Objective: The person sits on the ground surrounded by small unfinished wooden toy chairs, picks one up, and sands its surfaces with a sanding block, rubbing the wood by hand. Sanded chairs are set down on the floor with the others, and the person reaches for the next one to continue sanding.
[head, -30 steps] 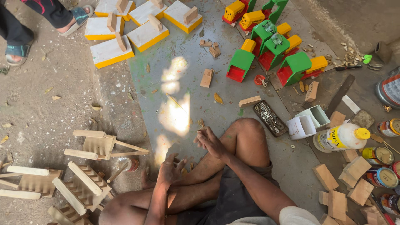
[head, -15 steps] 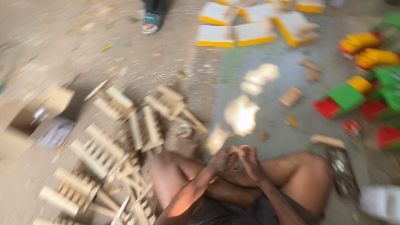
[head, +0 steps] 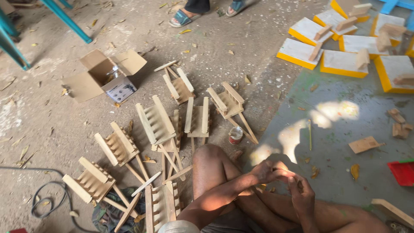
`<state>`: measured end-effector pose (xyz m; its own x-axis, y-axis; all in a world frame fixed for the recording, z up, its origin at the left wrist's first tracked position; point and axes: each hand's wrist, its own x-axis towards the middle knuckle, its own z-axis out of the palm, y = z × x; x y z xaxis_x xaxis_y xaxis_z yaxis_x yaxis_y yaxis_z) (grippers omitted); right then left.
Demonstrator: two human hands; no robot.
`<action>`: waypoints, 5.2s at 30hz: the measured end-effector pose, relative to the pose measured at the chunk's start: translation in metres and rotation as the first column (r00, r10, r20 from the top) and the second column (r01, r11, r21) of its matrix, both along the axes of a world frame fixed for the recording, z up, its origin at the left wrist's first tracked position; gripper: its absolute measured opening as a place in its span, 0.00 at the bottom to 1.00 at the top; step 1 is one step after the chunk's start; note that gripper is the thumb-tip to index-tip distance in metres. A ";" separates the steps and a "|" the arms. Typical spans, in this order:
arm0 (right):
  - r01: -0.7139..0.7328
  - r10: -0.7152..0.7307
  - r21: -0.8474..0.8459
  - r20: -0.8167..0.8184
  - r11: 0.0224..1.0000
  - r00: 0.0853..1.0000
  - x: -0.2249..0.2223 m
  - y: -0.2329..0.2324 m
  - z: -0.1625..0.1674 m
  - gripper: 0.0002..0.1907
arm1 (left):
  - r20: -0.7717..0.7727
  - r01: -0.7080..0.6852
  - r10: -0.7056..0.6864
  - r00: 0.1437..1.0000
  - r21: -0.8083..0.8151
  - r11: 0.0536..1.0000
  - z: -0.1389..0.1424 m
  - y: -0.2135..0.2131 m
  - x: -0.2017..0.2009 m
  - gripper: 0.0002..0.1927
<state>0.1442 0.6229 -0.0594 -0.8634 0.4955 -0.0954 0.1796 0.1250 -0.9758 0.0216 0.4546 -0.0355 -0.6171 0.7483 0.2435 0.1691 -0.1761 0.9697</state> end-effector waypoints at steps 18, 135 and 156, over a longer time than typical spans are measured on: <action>-0.041 0.022 -0.308 -0.065 0.950 0.998 0.001 0.014 -0.002 0.14 | 0.254 0.060 -0.015 0.967 -0.170 0.984 -0.012 0.010 -0.006 0.10; 0.009 -0.058 -0.432 -0.101 0.902 0.993 -0.005 -0.006 0.044 0.21 | 0.878 -0.237 0.372 0.300 -0.310 0.921 -0.056 0.016 0.035 0.07; 0.042 -0.059 -0.294 -0.049 0.955 0.997 -0.019 -0.011 0.065 0.10 | -0.552 -0.677 0.433 0.713 -0.701 0.222 -0.051 0.039 -0.035 0.61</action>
